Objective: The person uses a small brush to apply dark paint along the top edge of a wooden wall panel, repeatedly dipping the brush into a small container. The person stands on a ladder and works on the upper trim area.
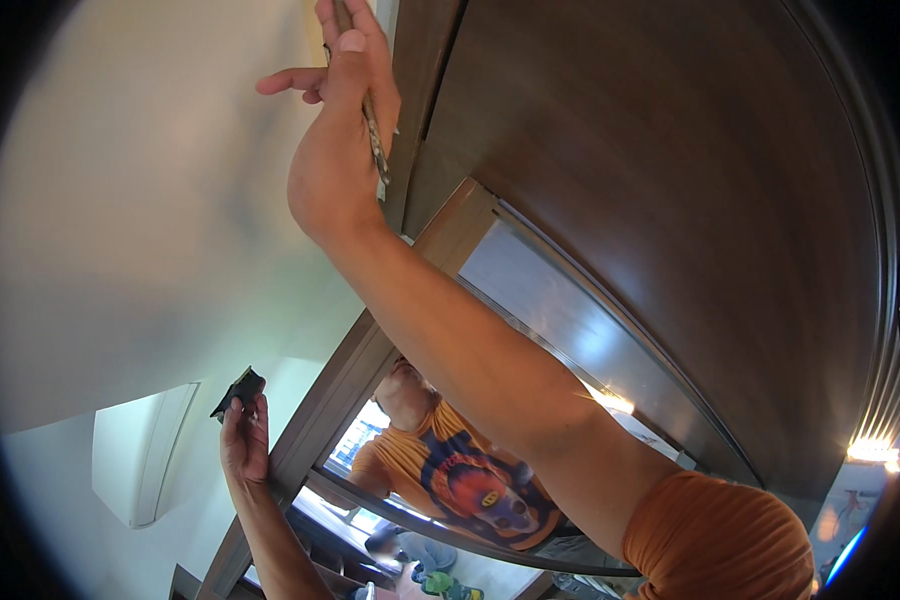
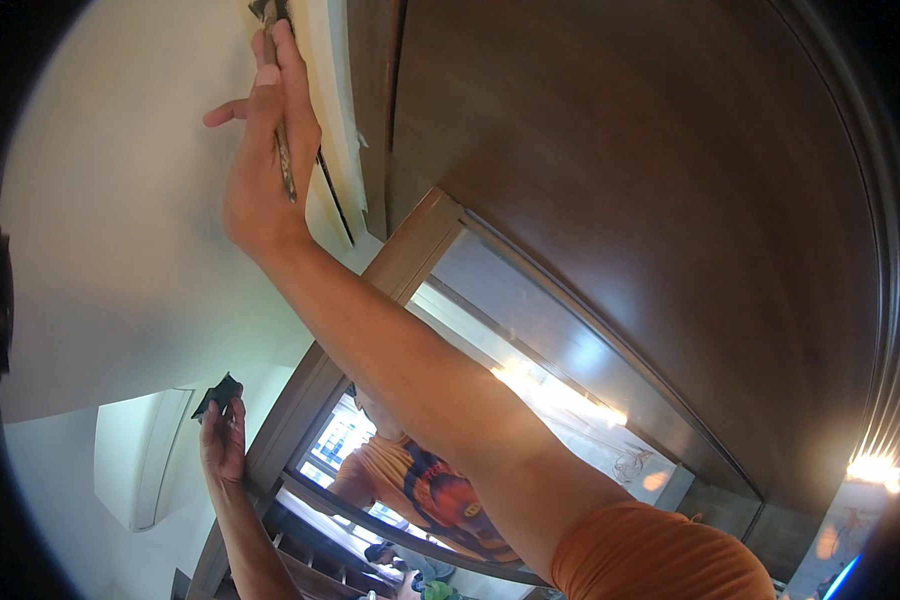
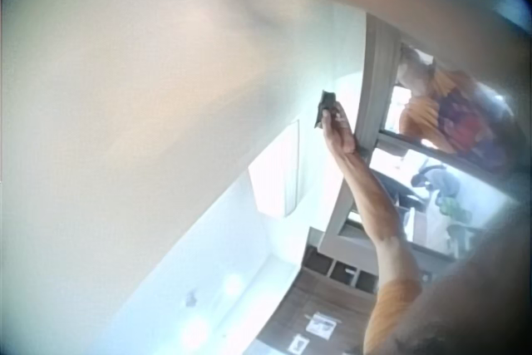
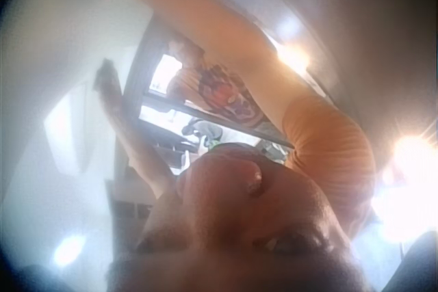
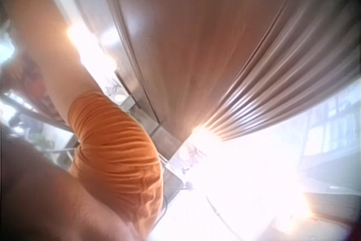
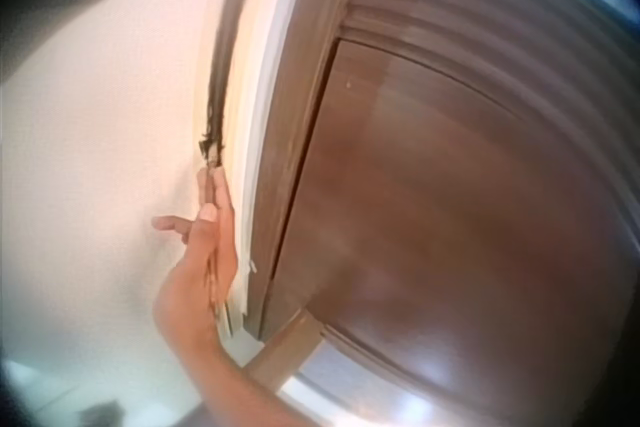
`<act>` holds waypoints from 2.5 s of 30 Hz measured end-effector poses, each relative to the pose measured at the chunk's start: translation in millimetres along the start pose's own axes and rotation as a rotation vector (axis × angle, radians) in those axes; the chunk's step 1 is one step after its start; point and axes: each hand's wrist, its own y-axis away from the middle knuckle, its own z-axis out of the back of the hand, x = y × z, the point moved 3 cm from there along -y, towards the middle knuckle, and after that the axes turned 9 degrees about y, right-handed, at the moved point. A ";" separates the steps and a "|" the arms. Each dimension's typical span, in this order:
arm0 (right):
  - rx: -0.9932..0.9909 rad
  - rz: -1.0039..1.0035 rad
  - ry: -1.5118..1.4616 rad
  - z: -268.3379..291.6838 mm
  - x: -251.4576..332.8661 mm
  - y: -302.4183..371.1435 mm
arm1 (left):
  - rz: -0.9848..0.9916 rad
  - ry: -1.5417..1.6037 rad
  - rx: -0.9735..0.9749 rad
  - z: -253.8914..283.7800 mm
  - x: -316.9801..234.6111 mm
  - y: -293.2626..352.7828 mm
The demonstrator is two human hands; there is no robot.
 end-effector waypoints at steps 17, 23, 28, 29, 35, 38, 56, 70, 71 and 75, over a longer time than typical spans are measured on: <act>0.002 0.077 -0.009 -1.6 5.6 -5.8 | 0.009 -0.013 -0.039 -2.7 -1.1 2.2; -0.011 -0.030 0.027 4.5 5.3 -1.9 | 0.004 -0.003 -0.029 -2.4 -0.6 2.6; 0.000 0.062 0.094 3.1 -0.7 -9.9 | -0.007 -0.033 -0.023 2.9 -1.2 0.7; 0.000 0.053 0.111 3.2 -2.2 -9.8 | -0.004 -0.017 -0.023 4.0 -1.4 0.4; -0.023 0.008 0.118 13.3 -1.9 0.2 | 0.000 0.001 -0.048 6.9 -1.6 -1.0; -0.014 0.058 0.107 12.2 -2.7 -2.6 | 0.005 -0.010 -0.026 3.0 -1.3 -0.3; 0.003 -0.171 0.188 29.4 -60.2 42.6 | 0.001 -0.002 0.005 -1.5 0.2 0.1; 0.050 -0.006 0.031 30.0 -36.1 11.3 | 0.014 -0.026 0.011 6.8 -1.5 -4.0; 0.064 -0.017 0.041 30.4 -36.3 11.0 | 0.013 -0.019 0.001 7.2 -1.8 -4.3; 0.063 -0.071 0.093 35.6 -43.8 13.1 | 0.011 -0.028 0.008 6.4 -1.7 -3.9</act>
